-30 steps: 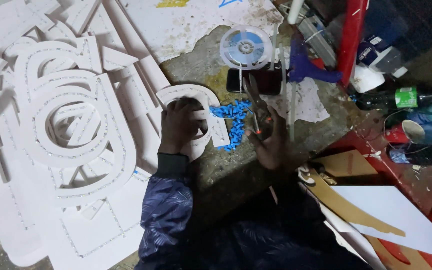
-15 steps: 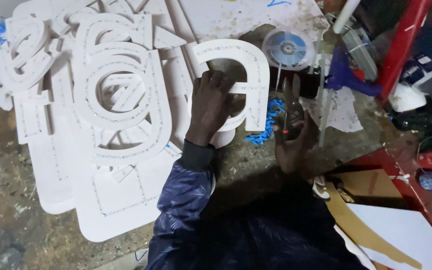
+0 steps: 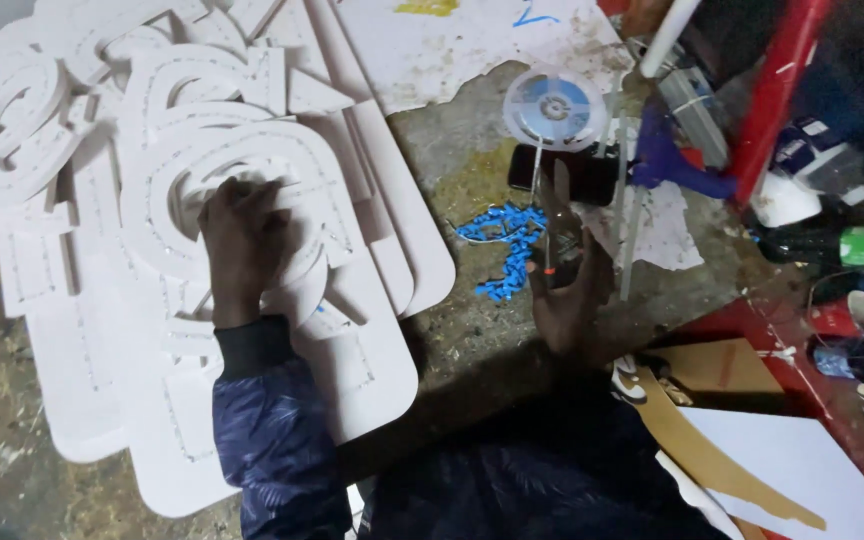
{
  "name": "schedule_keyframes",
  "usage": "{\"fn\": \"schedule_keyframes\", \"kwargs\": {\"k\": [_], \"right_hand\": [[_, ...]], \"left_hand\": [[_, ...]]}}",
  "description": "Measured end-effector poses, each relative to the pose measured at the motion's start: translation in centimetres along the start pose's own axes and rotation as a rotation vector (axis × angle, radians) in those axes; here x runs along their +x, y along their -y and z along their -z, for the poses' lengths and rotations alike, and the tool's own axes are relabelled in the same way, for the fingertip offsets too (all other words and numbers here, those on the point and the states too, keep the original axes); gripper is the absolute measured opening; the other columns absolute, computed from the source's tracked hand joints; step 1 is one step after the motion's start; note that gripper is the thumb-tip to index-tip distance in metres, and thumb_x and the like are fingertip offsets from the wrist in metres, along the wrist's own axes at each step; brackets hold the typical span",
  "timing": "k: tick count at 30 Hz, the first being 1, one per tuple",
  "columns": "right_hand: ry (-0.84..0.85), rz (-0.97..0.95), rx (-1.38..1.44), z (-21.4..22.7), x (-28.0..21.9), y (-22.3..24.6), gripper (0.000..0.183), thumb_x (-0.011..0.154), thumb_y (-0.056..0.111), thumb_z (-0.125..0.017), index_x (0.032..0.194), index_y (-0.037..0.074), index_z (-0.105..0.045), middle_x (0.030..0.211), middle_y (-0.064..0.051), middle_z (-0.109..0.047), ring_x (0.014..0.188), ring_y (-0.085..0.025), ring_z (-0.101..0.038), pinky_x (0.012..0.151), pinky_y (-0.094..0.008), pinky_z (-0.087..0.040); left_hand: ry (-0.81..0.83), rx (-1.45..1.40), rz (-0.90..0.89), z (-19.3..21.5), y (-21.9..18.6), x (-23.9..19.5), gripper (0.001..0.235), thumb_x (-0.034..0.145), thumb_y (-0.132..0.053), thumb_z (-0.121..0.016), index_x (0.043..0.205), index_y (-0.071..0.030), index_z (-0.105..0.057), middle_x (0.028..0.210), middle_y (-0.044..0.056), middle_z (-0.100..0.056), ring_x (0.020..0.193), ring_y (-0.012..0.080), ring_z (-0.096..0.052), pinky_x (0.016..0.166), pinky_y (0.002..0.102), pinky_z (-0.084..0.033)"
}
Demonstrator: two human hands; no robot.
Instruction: Applying adhesive LED strips into the channels of foam sign letters on a workbench.
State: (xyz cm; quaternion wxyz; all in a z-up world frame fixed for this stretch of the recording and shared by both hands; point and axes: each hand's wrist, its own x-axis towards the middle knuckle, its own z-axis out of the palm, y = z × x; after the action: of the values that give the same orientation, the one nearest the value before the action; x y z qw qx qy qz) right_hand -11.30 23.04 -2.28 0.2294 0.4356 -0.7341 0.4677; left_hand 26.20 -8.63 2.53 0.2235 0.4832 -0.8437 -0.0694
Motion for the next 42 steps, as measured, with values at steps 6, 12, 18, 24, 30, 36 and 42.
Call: {"fn": "schedule_keyframes", "kwargs": {"k": [6,12,18,24,30,36,42], "right_hand": [[-0.010,-0.002,0.016,0.1,0.5,0.5,0.095,0.082,0.035,-0.105,0.161,0.002,-0.062,0.128,-0.024,-0.070,0.111,-0.048,-0.070,0.103,-0.061,-0.051],[0.030,0.005,0.066,1.3,2.5,2.0,0.092,0.081,0.031,-0.103,0.160,0.002,-0.064,0.129,-0.024,-0.072,0.112,-0.050,-0.072,0.101,-0.061,-0.055],[0.153,0.010,0.067,1.7,2.4,-2.4,0.093,0.073,0.025,-0.104,0.155,0.002,-0.068,0.135,-0.026,-0.073,0.122,-0.052,-0.072,0.107,-0.062,-0.054],[0.234,0.142,0.065,4.2,2.0,-7.6,0.105,0.063,0.031,-0.103,0.160,0.011,-0.071,0.138,-0.018,-0.073,0.127,-0.043,-0.072,0.114,-0.054,-0.053],[0.031,0.164,-0.031,3.6,0.1,-8.3,0.086,0.090,0.069,-0.087,0.147,0.005,-0.077,0.132,-0.019,-0.072,0.116,-0.039,-0.073,0.105,-0.049,-0.056],[-0.002,0.251,-0.171,3.0,0.7,-9.4,0.095,0.092,0.091,-0.065,0.136,0.010,-0.084,0.122,-0.014,-0.073,0.106,-0.033,-0.074,0.095,-0.045,-0.058],[0.143,0.252,-0.131,4.0,0.5,-9.1,0.090,0.092,0.080,-0.074,0.143,0.006,-0.079,0.119,-0.021,-0.070,0.107,-0.043,-0.072,0.096,-0.054,-0.057]], "left_hand": [[-0.016,-0.106,-0.061,3.2,-2.1,-0.9,0.056,0.102,-0.031,-0.081,0.154,-0.012,-0.075,0.150,0.022,-0.063,0.156,0.0470,-0.051,0.130,0.058,-0.035],[-0.252,-0.228,-0.121,6.0,-12.9,-1.5,0.045,0.096,-0.003,-0.072,0.140,-0.012,-0.079,0.147,0.013,-0.062,0.150,0.0443,-0.058,0.114,0.056,-0.055],[0.080,-0.462,-0.374,-1.6,-25.5,-3.8,0.044,0.098,-0.020,-0.074,0.142,-0.018,-0.076,0.141,0.009,-0.070,0.136,0.0402,-0.068,0.109,0.052,-0.057],[0.278,-0.194,-0.417,-13.8,-30.5,-1.2,0.064,0.096,-0.034,-0.079,0.155,-0.013,-0.064,0.155,0.020,-0.065,0.149,0.0513,-0.059,0.109,0.064,-0.057],[0.378,-0.074,-0.468,-18.9,-30.8,0.3,0.055,0.094,-0.037,-0.074,0.148,-0.030,-0.071,0.154,0.008,-0.061,0.150,0.0409,-0.053,0.118,0.059,-0.048],[0.489,-0.115,-0.418,-12.3,-30.0,0.9,0.045,0.107,-0.046,-0.058,0.139,-0.020,-0.076,0.138,0.016,-0.078,0.129,0.0490,-0.073,0.111,0.063,-0.054],[0.333,-0.329,-0.157,-10.1,-25.1,3.1,0.066,0.108,-0.080,-0.053,0.107,-0.018,-0.076,0.114,0.011,-0.076,0.111,0.0462,-0.078,0.095,0.063,-0.062]]}}
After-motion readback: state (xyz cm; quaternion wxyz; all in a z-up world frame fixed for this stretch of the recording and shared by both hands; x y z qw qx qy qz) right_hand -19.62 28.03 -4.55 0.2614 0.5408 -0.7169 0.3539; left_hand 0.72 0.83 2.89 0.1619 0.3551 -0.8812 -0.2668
